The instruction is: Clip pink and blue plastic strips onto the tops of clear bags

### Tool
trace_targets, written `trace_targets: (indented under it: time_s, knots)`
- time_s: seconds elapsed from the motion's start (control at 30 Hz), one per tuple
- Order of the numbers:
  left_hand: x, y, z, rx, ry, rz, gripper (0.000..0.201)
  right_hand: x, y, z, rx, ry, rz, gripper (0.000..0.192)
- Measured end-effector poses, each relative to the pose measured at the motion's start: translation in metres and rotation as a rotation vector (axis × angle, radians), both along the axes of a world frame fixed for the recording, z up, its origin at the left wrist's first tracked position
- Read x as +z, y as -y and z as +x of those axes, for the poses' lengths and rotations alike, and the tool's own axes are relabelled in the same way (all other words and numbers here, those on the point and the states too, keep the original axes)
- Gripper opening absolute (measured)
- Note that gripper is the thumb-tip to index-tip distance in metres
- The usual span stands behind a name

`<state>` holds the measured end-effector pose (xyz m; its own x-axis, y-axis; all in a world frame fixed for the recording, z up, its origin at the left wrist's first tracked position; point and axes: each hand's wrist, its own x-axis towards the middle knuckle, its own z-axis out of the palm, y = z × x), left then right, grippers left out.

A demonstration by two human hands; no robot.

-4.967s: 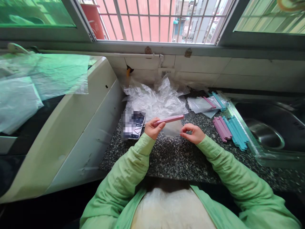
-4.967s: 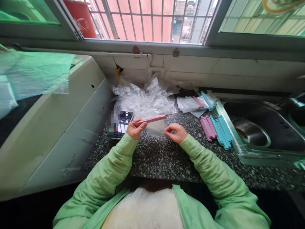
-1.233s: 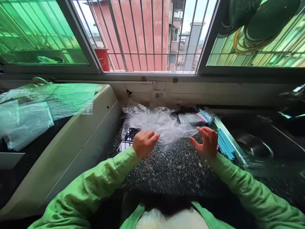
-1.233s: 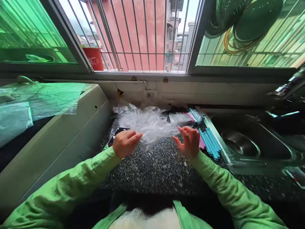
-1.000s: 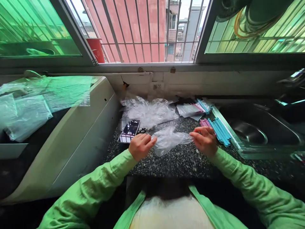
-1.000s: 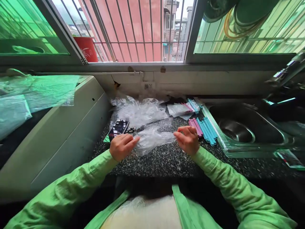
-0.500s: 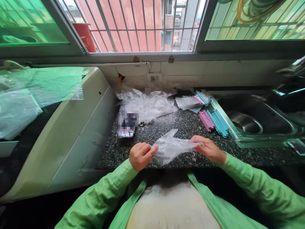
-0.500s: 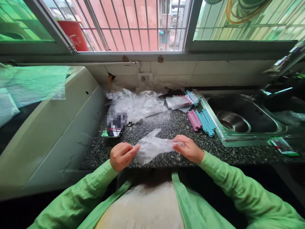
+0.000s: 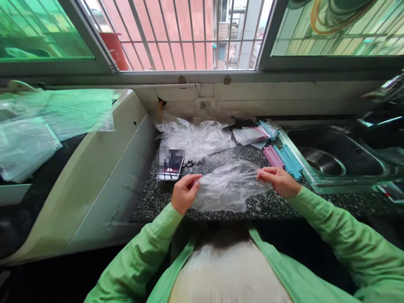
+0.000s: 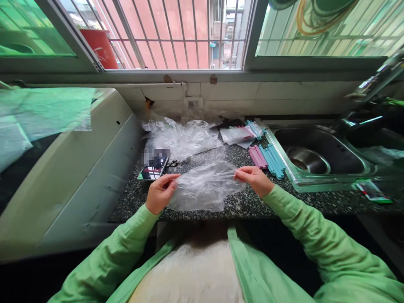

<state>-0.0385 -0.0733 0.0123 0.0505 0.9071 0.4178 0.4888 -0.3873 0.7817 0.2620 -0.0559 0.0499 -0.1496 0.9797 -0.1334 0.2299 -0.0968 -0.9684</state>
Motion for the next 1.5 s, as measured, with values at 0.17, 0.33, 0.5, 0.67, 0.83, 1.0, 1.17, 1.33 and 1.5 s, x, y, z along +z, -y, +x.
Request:
trace_targets:
  time_s: [0.17,0.33,0.5,0.67,0.83,1.0,1.17,1.33,1.5]
  knots:
    - [-0.008,-0.002,0.004,0.072,0.254,-0.208,0.026,-0.015,-0.008,-0.002,-0.055,-0.020,-0.043,0.044]
    - [-0.015,-0.006,0.011,-0.052,-0.084,-0.308,0.029,-0.023,-0.013,-0.001,-0.014,0.031,-0.038,0.045]
    - [-0.015,-0.019,0.020,-0.060,-0.229,-0.262,0.028,-0.025,-0.020,0.001,-0.011,0.049,-0.009,0.047]
    - [-0.003,-0.031,0.024,-0.031,-0.477,0.170,0.028,-0.021,-0.026,0.003,0.013,0.048,0.004,0.046]
    - [0.000,-0.048,0.025,-0.124,-0.791,0.283,0.027,-0.017,-0.030,0.004,0.045,0.061,0.022,0.046]
    - [-0.001,-0.060,0.037,-0.131,-0.673,0.222,0.021,-0.017,-0.036,0.006,0.079,0.061,0.020,0.046]
    - [0.014,-0.066,0.038,-0.166,-0.036,-0.171,0.025,-0.013,-0.046,0.011,0.076,0.016,0.019,0.043]
    - [0.032,-0.070,0.026,-0.241,0.499,-0.649,0.033,-0.006,-0.060,0.010,0.040,-0.065,0.014,0.041]
    - [0.030,-0.078,0.022,-0.151,0.675,-0.746,0.029,-0.011,-0.078,0.000,-0.096,-0.139,-0.006,0.044]
